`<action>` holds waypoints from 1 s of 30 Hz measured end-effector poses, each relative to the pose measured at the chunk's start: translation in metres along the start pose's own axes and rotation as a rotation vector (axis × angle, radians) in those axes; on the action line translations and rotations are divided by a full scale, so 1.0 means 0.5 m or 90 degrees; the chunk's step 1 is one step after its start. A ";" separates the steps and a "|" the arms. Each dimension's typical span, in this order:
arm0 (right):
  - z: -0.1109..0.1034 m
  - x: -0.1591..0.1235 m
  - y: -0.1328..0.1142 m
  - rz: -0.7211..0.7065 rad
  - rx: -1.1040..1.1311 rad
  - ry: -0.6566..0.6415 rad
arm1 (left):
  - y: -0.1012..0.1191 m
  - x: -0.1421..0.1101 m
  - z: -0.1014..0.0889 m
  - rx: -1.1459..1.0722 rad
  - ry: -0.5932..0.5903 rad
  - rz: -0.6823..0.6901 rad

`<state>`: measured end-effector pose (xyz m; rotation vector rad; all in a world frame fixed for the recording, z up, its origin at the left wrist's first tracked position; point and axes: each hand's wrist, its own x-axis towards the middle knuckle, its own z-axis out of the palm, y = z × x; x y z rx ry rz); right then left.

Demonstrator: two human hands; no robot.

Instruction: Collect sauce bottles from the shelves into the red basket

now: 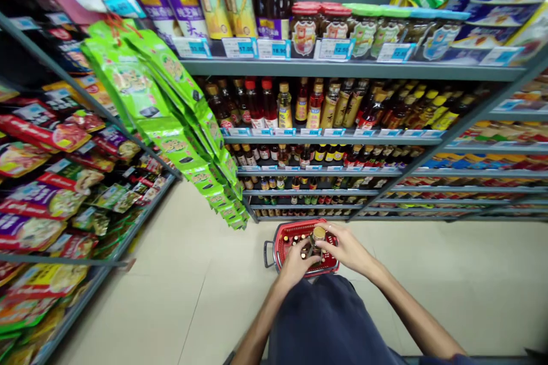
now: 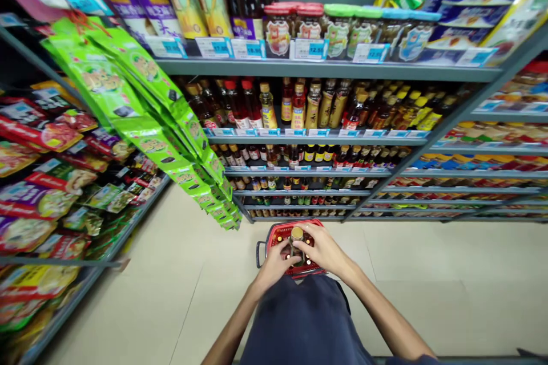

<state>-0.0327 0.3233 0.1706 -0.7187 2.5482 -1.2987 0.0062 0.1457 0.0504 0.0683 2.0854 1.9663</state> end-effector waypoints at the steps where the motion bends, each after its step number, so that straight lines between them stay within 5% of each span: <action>1: -0.003 -0.001 0.001 -0.001 0.004 0.003 | 0.003 0.003 0.002 0.002 0.001 -0.001; 16: -0.030 -0.067 0.044 0.072 -0.016 0.087 | 0.007 0.043 0.046 0.050 -0.135 0.002; 24: -0.196 -0.026 0.170 0.087 -0.023 0.092 | 0.042 0.181 0.126 0.022 -0.252 0.039; 30: -0.312 -0.032 0.300 0.030 -0.012 0.111 | 0.045 0.298 0.239 0.079 -0.215 0.079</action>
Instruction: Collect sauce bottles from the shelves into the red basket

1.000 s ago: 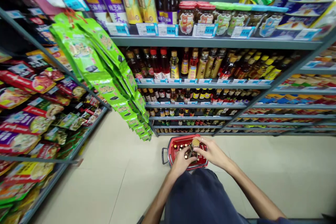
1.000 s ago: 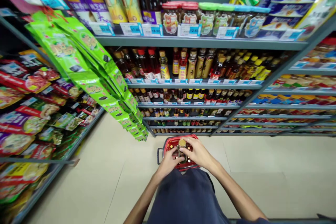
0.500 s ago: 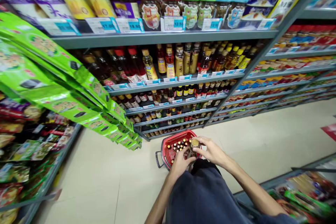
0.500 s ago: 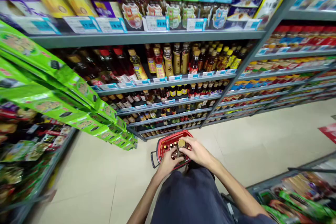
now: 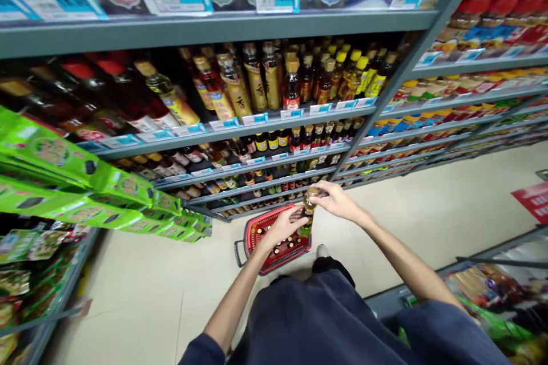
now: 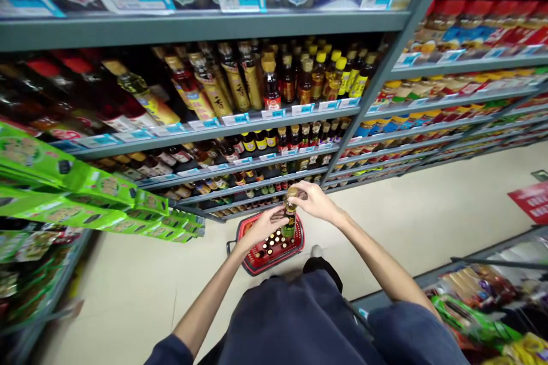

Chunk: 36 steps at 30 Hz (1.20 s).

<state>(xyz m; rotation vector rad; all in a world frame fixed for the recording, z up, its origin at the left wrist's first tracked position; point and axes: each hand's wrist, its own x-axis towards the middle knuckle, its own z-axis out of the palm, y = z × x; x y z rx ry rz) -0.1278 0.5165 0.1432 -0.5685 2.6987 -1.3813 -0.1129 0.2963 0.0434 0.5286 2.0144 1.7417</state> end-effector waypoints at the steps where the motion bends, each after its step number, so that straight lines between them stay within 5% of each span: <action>1: -0.013 0.001 0.028 -0.028 -0.003 0.000 | 0.000 0.028 0.018 0.042 0.030 0.012; 5: -0.043 0.032 0.161 -0.101 -0.034 -0.020 | -0.022 0.167 0.080 0.195 0.189 0.025; 10: -0.030 0.126 0.332 -0.146 -0.076 -0.005 | -0.112 0.346 0.106 0.243 0.337 -0.011; 16: 0.032 0.196 0.478 -0.195 -0.124 0.087 | -0.226 0.455 0.114 0.231 0.505 -0.032; 25: 0.098 0.237 0.576 -0.199 -0.189 0.079 | -0.333 0.524 0.110 0.161 0.597 0.010; 30: 0.115 0.263 0.602 -0.184 -0.194 0.100 | -0.366 0.552 0.108 0.203 0.618 0.016; 36: 0.124 0.299 0.619 -0.106 -0.142 0.119 | -0.395 0.577 0.112 0.096 0.612 -0.018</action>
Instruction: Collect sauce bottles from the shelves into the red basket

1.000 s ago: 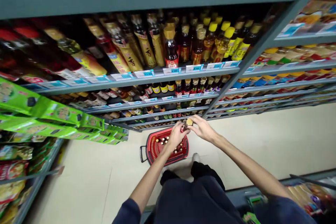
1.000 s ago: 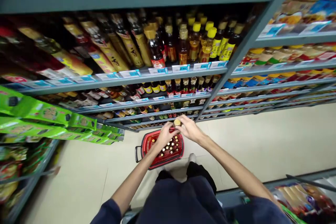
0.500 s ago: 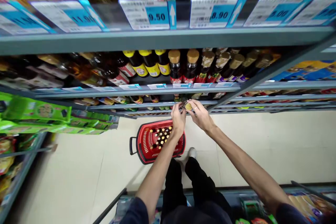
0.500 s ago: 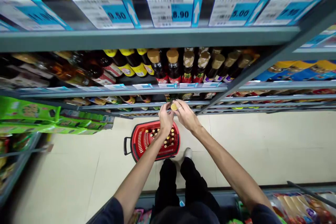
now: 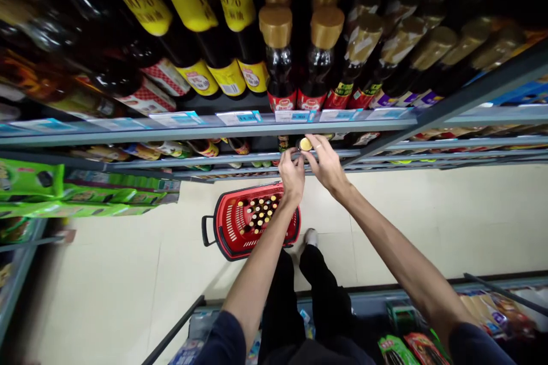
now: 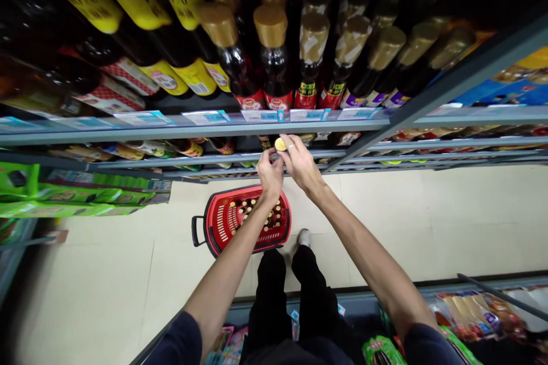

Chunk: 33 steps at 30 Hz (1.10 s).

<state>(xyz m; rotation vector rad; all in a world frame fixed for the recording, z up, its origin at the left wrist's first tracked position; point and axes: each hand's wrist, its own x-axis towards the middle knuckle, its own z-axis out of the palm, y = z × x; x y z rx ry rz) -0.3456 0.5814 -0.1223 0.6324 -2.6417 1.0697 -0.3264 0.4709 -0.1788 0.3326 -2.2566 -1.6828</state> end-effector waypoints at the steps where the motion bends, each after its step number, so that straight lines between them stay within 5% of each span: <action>1: 0.003 0.002 0.003 0.005 0.009 0.000 | -0.006 -0.003 0.000 -0.011 -0.003 0.001; 14: 0.075 0.019 -0.011 0.161 0.009 0.184 | -0.056 0.008 -0.070 -0.058 0.059 -0.048; 22: 0.113 0.040 0.007 0.198 0.004 0.193 | -0.051 0.057 -0.095 -0.072 0.083 -0.018; 29: 0.136 0.066 0.050 0.198 0.001 0.225 | -0.111 0.034 -0.109 -0.064 0.085 -0.061; 33: 0.143 0.024 0.031 0.175 0.012 0.213 | -0.135 0.028 -0.114 -0.035 0.069 -0.047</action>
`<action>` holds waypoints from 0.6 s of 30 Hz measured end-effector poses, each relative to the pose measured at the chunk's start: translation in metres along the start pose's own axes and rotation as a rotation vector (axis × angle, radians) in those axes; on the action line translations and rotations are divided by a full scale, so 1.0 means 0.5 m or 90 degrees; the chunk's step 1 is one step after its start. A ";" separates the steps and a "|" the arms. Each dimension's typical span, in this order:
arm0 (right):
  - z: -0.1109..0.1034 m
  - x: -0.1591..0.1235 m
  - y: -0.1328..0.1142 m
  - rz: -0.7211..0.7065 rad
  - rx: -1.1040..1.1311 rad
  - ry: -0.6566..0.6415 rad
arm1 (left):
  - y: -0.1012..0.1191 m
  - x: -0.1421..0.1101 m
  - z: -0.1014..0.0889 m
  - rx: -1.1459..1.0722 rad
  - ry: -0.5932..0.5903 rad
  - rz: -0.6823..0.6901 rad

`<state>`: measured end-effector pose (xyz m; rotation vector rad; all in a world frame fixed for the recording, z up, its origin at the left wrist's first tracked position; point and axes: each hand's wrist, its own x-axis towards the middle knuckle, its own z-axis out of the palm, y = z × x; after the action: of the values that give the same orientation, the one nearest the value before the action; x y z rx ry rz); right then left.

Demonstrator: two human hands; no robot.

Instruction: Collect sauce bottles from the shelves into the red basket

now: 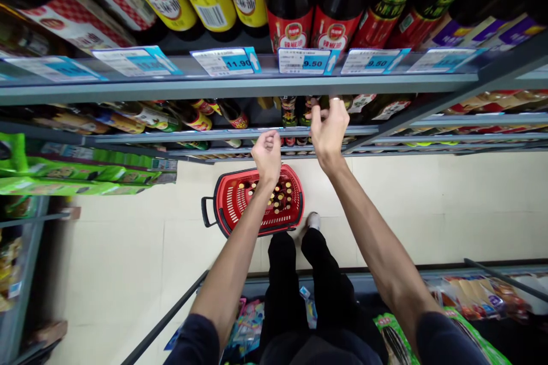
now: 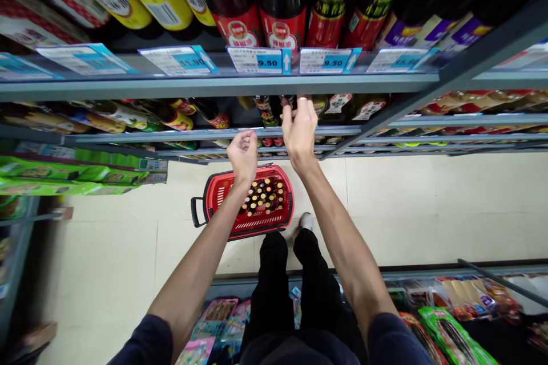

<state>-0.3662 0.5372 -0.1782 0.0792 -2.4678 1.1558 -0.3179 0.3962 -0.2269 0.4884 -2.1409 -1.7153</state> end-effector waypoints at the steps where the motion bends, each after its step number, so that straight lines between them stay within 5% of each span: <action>1: -0.005 -0.022 0.000 -0.003 0.004 0.002 | -0.004 0.003 -0.001 0.015 -0.006 0.012; 7: -0.011 -0.110 0.067 -0.018 0.004 -0.131 | -0.030 0.042 0.001 0.189 -0.102 0.130; 12: 0.014 -0.069 0.120 -0.047 -0.073 -0.186 | -0.045 0.059 0.014 0.247 -0.122 0.156; 18: 0.020 -0.045 0.115 -0.063 -0.156 -0.236 | -0.045 0.070 0.029 0.228 -0.123 0.149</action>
<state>-0.3620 0.5646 -0.2342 0.3690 -2.8713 0.8499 -0.3542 0.3874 -0.2498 0.1538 -2.5442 -1.3035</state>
